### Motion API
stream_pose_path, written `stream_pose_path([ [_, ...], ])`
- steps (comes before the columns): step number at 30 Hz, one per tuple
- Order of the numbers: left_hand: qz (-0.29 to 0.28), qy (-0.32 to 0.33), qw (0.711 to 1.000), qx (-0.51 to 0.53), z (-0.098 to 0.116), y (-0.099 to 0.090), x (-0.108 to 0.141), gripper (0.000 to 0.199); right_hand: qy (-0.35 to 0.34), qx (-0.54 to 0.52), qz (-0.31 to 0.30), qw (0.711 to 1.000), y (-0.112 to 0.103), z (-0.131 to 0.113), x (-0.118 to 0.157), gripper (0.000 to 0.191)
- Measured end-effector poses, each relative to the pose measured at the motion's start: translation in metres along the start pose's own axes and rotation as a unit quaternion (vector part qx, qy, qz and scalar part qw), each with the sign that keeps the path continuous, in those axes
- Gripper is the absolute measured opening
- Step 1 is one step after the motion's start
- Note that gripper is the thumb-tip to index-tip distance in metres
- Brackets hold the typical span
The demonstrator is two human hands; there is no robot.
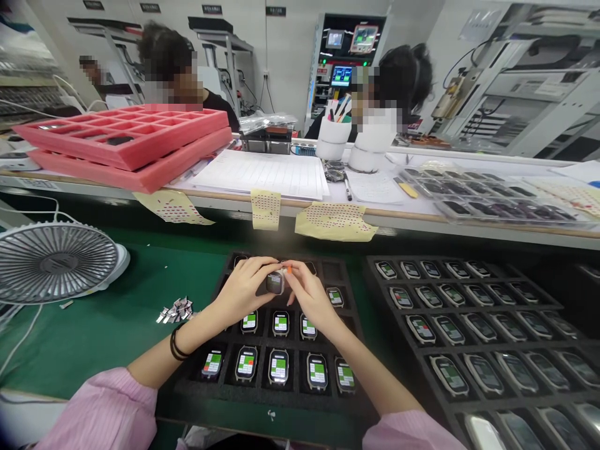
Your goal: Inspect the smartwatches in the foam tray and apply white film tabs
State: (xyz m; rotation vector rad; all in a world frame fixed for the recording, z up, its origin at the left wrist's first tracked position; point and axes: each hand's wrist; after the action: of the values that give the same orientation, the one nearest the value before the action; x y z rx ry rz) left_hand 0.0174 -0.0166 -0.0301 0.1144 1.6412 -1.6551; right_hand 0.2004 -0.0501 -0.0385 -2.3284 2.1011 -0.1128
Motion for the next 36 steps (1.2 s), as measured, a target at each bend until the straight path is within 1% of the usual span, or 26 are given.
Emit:
stream_pose_path([
  [2,0.001,0.013,0.999,-0.036,-0.001,0.004,0.001,0.040,-0.003,-0.003,-0.001,1.000,0.001,0.004,-0.002,0.035],
  [4,-0.011,0.036,0.998,-0.052,-0.004,0.007,0.002,0.039,0.005,-0.022,0.002,1.000,0.001,0.006,-0.006,0.035],
  [8,-0.050,0.091,0.994,-0.041,-0.011,0.010,0.004,0.043,0.040,-0.063,0.014,0.997,0.003,0.011,-0.013,0.041],
  [10,-0.058,0.102,0.992,-0.040,-0.013,0.010,0.004,0.043,0.052,-0.066,0.016,0.996,0.003,0.012,-0.015,0.044],
  [12,-0.062,0.092,0.993,-0.031,-0.016,0.009,0.004,0.043,0.053,-0.055,0.022,0.997,-0.001,0.009,-0.015,0.046],
  [14,-0.052,0.067,0.996,0.001,-0.018,0.006,0.003,0.044,0.034,-0.029,0.048,0.998,-0.008,0.003,-0.014,0.044],
  [16,-0.020,0.032,0.998,0.058,-0.020,0.000,0.001,0.044,0.007,-0.003,0.076,0.997,-0.017,-0.003,-0.014,0.040],
  [17,0.003,0.015,0.996,0.089,-0.021,-0.004,0.000,0.043,0.001,0.003,0.077,0.997,-0.020,-0.004,-0.015,0.040],
  [18,0.027,0.002,0.992,0.120,-0.022,-0.007,-0.001,0.042,0.006,0.004,0.064,0.998,-0.022,-0.005,-0.016,0.041],
  [19,0.049,-0.007,0.988,0.148,-0.021,-0.011,-0.002,0.041,0.021,0.004,0.038,0.999,-0.023,-0.003,-0.018,0.042],
  [21,0.083,-0.014,0.978,0.191,-0.020,-0.018,-0.004,0.041,0.069,0.024,-0.033,0.997,-0.022,0.004,-0.023,0.045],
  [23,0.096,-0.021,0.972,0.214,-0.017,-0.023,-0.005,0.042,0.108,0.065,-0.088,0.988,-0.020,0.014,-0.029,0.044],
  [24,0.098,-0.026,0.970,0.221,-0.015,-0.025,-0.005,0.042,0.117,0.084,-0.103,0.984,-0.020,0.018,-0.031,0.043],
  [26,0.099,-0.032,0.968,0.231,-0.012,-0.028,-0.005,0.043,0.126,0.106,-0.106,0.981,-0.021,0.022,-0.033,0.040],
  [28,0.098,-0.027,0.966,0.236,-0.010,-0.028,-0.005,0.042,0.130,0.100,-0.092,0.982,-0.024,0.018,-0.031,0.039],
  [30,0.099,-0.015,0.967,0.233,-0.008,-0.027,-0.005,0.041,0.121,0.052,-0.092,0.987,-0.026,0.008,-0.026,0.038],
  [32,0.102,0.002,0.970,0.221,-0.007,-0.026,-0.006,0.040,0.080,-0.031,-0.100,0.991,-0.025,-0.003,-0.019,0.035],
  [34,0.106,0.019,0.973,0.207,-0.005,-0.024,-0.006,0.040,0.037,-0.095,-0.102,0.990,-0.019,-0.012,-0.011,0.038],
  [36,0.107,0.035,0.974,0.199,-0.003,-0.022,-0.006,0.040,0.022,-0.120,-0.103,0.987,-0.012,-0.017,-0.004,0.043],
])
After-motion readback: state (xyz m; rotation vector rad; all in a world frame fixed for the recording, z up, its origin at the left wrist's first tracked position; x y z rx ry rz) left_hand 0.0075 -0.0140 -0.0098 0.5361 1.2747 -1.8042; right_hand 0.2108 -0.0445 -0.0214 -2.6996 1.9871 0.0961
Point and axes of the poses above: each hand's wrist, its own x-axis away from the middle knuckle, its own y-axis out of the palm, z = x × y, and after that the axes turned 8 degrees about y, right-handed
